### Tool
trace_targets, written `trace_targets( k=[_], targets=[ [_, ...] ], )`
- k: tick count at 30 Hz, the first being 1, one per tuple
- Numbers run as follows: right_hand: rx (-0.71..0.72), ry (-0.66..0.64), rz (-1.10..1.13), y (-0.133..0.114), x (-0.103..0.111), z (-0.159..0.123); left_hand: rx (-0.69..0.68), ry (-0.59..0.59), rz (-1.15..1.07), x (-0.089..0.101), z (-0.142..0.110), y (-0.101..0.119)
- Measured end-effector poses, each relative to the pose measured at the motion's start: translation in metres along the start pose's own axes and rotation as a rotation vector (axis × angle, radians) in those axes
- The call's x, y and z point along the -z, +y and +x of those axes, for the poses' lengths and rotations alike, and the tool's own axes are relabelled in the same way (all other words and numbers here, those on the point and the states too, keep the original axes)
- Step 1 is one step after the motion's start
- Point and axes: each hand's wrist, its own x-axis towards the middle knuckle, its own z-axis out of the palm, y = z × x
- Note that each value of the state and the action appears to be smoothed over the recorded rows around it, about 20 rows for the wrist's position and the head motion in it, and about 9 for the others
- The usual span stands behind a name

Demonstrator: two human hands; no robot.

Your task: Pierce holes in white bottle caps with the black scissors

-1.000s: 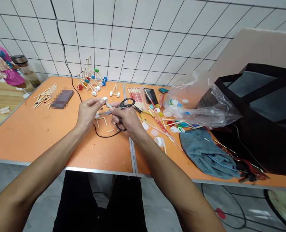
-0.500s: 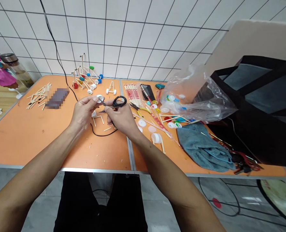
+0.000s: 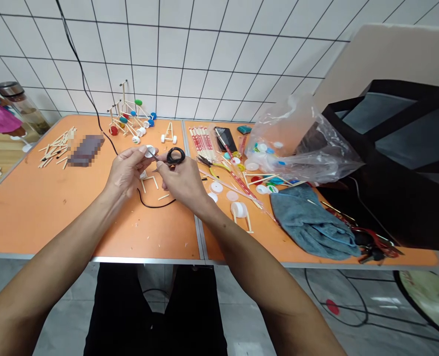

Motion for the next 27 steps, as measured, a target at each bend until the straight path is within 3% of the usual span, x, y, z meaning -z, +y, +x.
trace_targets(
  k=[10,23,27],
  targets=[
    [0.068,0.025,-0.029,0.0033,0.0003,-0.0006,0.173,-0.015,-0.045,0.0051,0.0056,0.0006],
    [0.106,0.108,0.035,0.0011,0.0047,-0.0047,0.213,-0.009,-0.137,0.0028,0.0052,0.0046],
    [0.031,0.044,0.126,-0.0027,0.0071,-0.0046,0.216,-0.016,-0.148,0.0013,0.0052,0.0061]
  ],
)
